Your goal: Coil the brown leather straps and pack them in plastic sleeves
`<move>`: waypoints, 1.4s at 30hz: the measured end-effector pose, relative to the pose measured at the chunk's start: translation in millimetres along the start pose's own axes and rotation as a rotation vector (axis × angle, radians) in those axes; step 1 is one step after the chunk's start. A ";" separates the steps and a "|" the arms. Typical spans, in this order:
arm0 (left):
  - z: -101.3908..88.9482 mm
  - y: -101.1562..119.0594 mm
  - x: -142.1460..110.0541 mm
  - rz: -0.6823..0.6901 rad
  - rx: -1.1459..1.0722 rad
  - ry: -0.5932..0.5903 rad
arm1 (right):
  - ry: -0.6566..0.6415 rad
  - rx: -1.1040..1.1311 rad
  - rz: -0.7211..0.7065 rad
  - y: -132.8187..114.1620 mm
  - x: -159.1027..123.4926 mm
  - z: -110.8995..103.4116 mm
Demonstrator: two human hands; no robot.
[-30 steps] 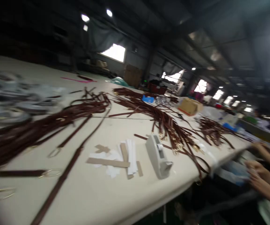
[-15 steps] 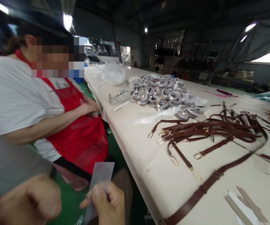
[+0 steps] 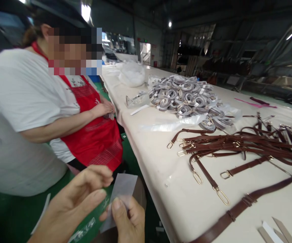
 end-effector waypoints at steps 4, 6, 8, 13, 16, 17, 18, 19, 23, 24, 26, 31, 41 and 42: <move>31.5 -26.2 2.0 -0.158 -0.025 -0.175 | -0.064 -0.066 0.025 5.9 -1.0 8.2; 37.4 -30.7 -0.1 -0.209 -0.053 -0.155 | -0.090 -0.082 0.030 9.3 -1.5 11.4; 35.7 -27.8 2.1 -0.189 -0.080 -0.045 | -0.127 -0.063 0.034 12.0 -2.0 14.4; 40.5 -20.1 9.4 -0.123 -0.255 0.071 | -0.174 -0.036 0.042 13.6 -2.5 13.7; 45.5 -18.5 4.7 -0.107 -0.303 -0.025 | -0.135 -0.066 0.027 12.6 -1.6 5.2; 46.5 -20.2 0.7 -0.116 -0.294 -0.070 | -0.128 -0.079 0.020 12.4 -1.5 3.3; 46.8 -23.5 -4.1 -0.136 -0.270 -0.110 | -0.119 -0.087 0.014 12.4 -1.4 1.5; 46.0 -27.7 -9.0 -0.157 -0.233 -0.138 | -0.104 -0.089 0.009 12.3 -1.5 -0.4; 36.3 -38.8 -18.3 -0.171 -0.053 -0.116 | -0.039 -0.071 0.008 10.6 -3.2 -4.3; 34.8 -38.8 -18.2 -0.161 -0.031 -0.095 | -0.031 -0.074 0.005 9.2 -4.0 -4.2; 33.9 -38.2 -17.3 -0.154 -0.032 -0.059 | -0.043 -0.082 -0.001 6.2 -5.1 -2.2; 36.3 -43.3 -21.5 -0.182 -0.142 -0.069 | -0.156 -0.056 0.025 8.9 -4.7 3.5; 25.8 -59.3 -30.5 -0.254 -0.227 0.085 | -0.229 -0.002 0.051 18.3 -4.1 9.1; 26.6 -58.0 -29.1 -0.248 -0.231 0.097 | -0.228 0.000 0.054 19.7 -3.5 9.1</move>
Point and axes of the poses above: each hand's wrist, its own x-axis towards the middle knuckle, its own z-axis out of the palm, y = z × x, the point moved 9 cm from there along x, towards the middle knuckle, and after that the axes turned 15 degrees about z, right-handed, at the moved point
